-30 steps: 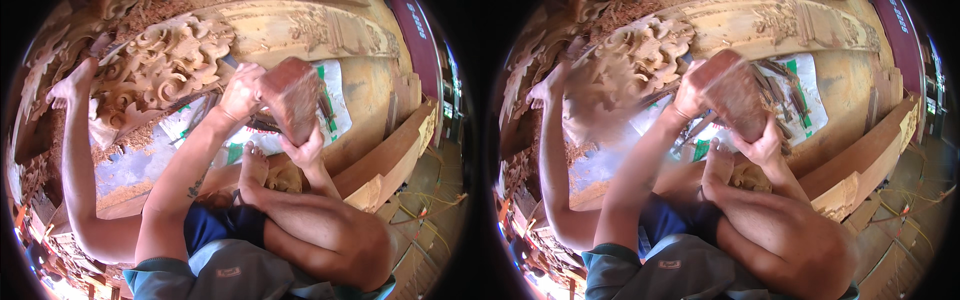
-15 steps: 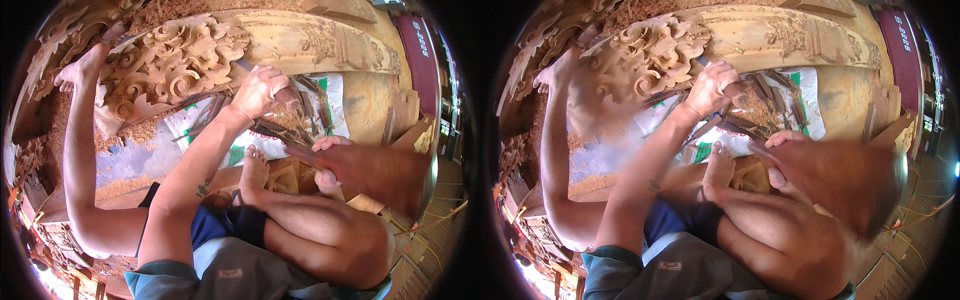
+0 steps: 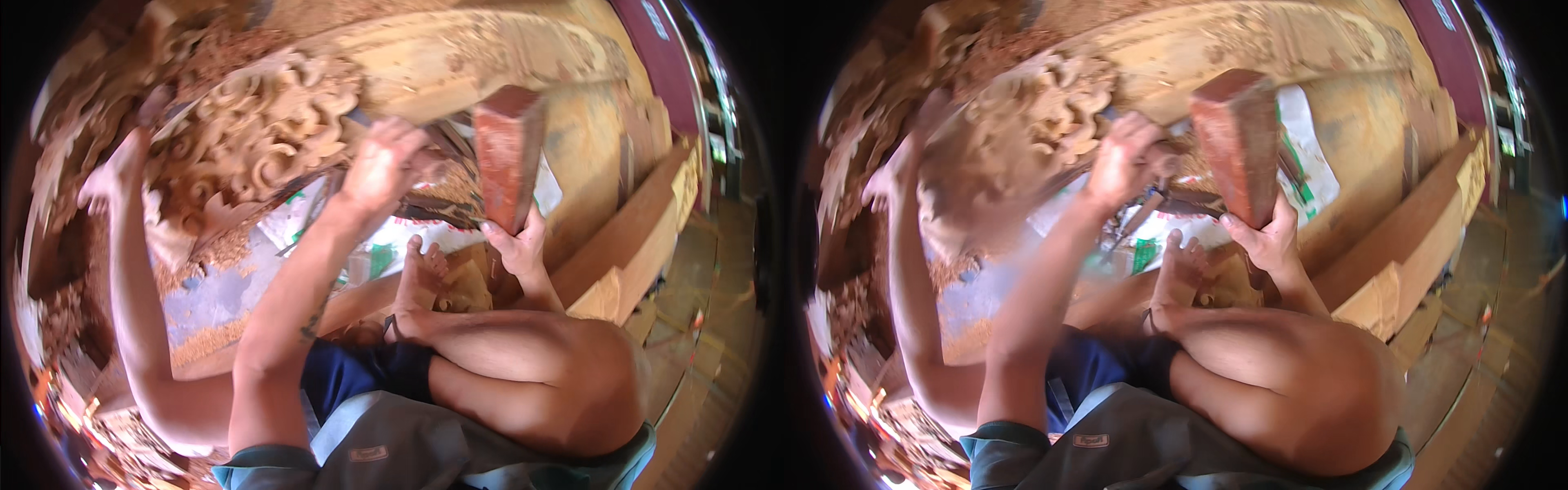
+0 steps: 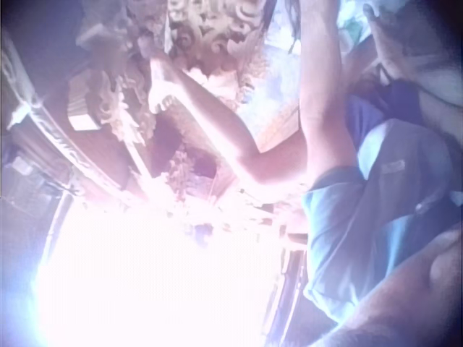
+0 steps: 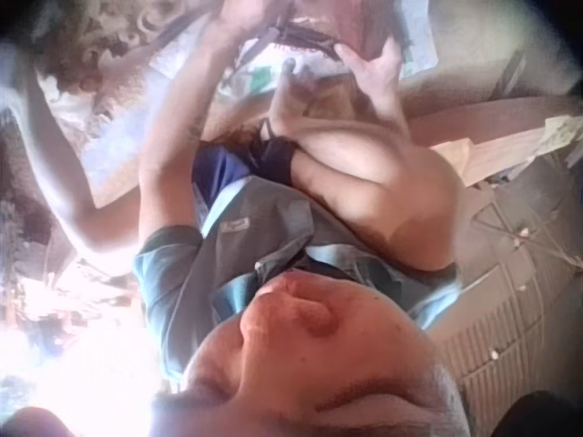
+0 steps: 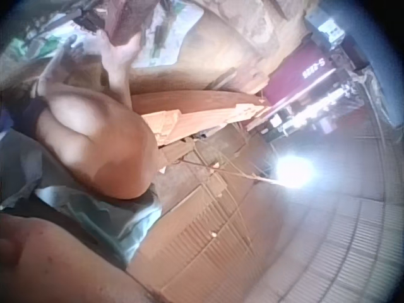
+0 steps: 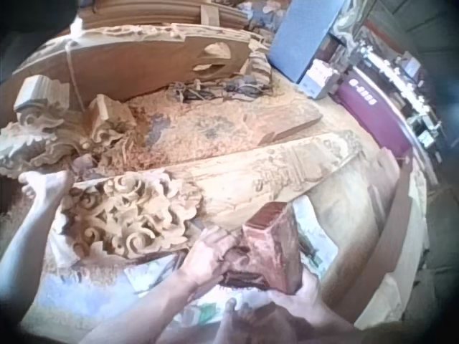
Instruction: The person carves a large wooden panel using a chisel and mallet, creating ornate floral patterns. They repeatedly strike the chisel to remove wood shavings and occasionally clear debris from the work surface.
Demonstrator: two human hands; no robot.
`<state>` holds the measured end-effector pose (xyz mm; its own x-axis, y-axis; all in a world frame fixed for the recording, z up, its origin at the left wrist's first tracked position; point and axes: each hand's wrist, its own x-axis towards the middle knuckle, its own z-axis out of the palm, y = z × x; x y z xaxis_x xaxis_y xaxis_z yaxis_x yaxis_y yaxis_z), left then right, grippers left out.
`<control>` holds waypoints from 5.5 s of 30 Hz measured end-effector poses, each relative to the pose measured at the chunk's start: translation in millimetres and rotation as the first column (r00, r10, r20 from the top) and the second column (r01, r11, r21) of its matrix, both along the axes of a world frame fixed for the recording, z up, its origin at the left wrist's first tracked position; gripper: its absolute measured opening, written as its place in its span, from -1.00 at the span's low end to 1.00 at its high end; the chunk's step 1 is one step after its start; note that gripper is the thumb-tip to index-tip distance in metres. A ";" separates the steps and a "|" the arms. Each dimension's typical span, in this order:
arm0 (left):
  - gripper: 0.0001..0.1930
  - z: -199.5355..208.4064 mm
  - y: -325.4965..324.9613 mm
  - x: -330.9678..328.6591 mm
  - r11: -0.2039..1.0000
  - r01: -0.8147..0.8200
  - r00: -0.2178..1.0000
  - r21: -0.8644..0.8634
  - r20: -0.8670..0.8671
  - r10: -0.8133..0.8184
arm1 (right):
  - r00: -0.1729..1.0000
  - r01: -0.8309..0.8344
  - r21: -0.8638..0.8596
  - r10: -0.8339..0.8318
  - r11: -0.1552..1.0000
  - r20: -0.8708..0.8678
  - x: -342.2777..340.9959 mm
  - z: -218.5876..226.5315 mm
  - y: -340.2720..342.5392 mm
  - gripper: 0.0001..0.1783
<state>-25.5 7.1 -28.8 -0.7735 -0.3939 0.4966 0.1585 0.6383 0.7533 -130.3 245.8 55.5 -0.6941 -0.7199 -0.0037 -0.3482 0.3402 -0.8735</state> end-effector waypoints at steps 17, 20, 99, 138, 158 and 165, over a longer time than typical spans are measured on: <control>-0.56 -47.7 57.2 -45.6 0.978 0.152 0.750 0.145 0.627 -0.210 | 0.879 0.406 -0.149 -0.430 0.901 -0.204 -81.2 -1.5 46.6 -0.45; -0.45 -73.9 56.3 -66.6 0.938 0.280 0.482 0.205 0.815 -0.322 | 0.870 0.489 -0.103 -0.493 0.866 -0.022 -89.0 -31.0 28.4 -0.44; -0.52 -67.3 39.5 -84.9 0.864 0.295 0.908 -0.408 0.401 -0.121 | 0.621 0.377 0.020 -0.269 0.926 0.736 -57.4 -71.4 33.2 -0.59; -0.51 -40.1 28.4 -69.7 0.844 0.442 0.777 -0.303 0.599 -0.192 | 0.408 0.338 0.291 -0.418 0.895 0.811 -52.5 -109.6 25.4 -0.72; -0.54 -6.9 9.7 -128.1 0.844 -0.498 0.824 0.200 0.412 0.389 | 0.835 -0.058 0.112 -0.014 0.992 0.550 -155.3 -43.1 -40.6 -0.55; -0.56 -26.2 -30.9 -130.0 0.787 -0.610 0.789 0.095 0.161 0.592 | 0.889 -0.112 0.103 0.053 0.988 0.455 -157.5 -17.5 -69.9 -0.64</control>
